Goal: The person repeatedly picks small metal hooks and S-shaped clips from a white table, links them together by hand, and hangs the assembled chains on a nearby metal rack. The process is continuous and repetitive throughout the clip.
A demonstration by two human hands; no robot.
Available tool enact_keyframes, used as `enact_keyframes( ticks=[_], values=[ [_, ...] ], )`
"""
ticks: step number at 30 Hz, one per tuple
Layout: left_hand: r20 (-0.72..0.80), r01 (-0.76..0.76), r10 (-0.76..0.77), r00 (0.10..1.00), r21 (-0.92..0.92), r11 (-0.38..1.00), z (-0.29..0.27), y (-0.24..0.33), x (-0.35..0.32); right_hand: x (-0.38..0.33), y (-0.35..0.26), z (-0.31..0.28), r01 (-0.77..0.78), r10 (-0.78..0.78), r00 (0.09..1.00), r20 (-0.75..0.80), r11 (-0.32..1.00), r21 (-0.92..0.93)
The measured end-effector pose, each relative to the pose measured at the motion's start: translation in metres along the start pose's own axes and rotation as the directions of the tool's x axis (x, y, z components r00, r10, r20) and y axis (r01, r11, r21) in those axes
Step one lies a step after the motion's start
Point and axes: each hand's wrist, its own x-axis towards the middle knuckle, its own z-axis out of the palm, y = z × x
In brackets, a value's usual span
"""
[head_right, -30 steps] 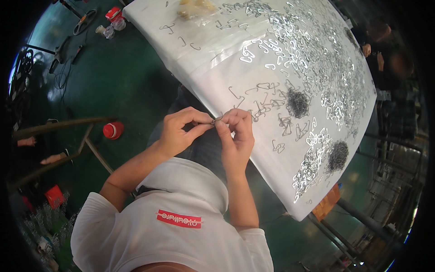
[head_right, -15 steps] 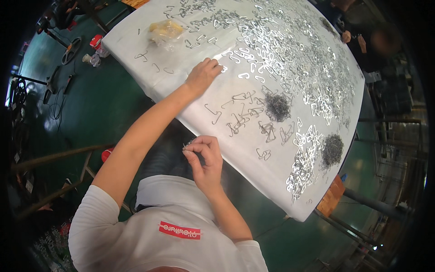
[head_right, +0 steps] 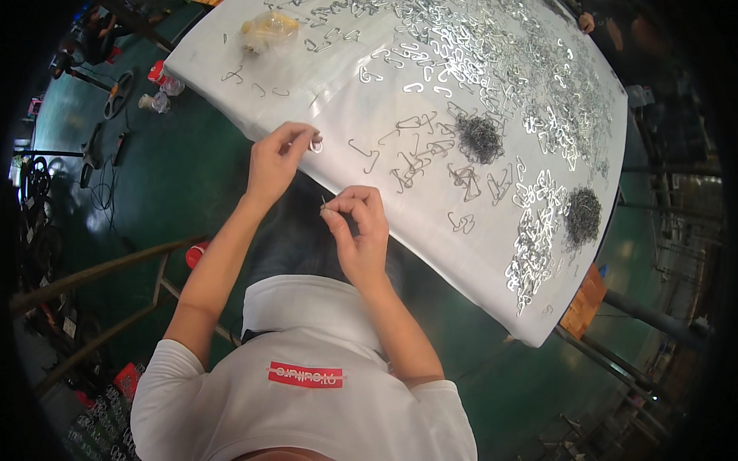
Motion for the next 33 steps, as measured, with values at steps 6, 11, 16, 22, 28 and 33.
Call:
enact_keyframes(
  ticks=[6,11,16,22,28,33],
  values=[
    [-0.007,0.070,-0.073,0.997,-0.196,0.978,-0.007,0.036,-0.050,-0.001,-0.001,0.003,0.067,-0.067,0.998,-0.015,0.998,-0.020],
    [-0.009,-0.077,0.076,0.997,-0.141,0.987,-0.010,0.046,-0.060,0.000,0.000,0.006,0.068,-0.069,0.997,-0.016,0.996,-0.056],
    [-0.027,-0.123,0.120,0.992,-0.144,0.982,-0.011,0.048,-0.064,0.001,0.004,0.002,-0.009,0.010,0.998,0.054,1.000,-0.027],
    [-0.029,-0.116,0.113,0.993,-0.135,0.984,-0.014,0.042,-0.066,0.074,0.035,-0.063,-0.139,0.113,0.990,-0.081,0.814,-0.565],
    [-0.027,-0.061,0.058,0.998,-0.166,0.984,-0.015,0.040,-0.071,0.134,0.066,-0.069,-0.212,0.397,0.915,-0.075,0.312,-0.926],
    [0.006,0.029,-0.028,1.000,-0.220,0.975,-0.012,0.041,-0.073,0.117,0.055,-0.056,-0.047,0.175,0.982,0.067,0.575,-0.817]
  ],
)
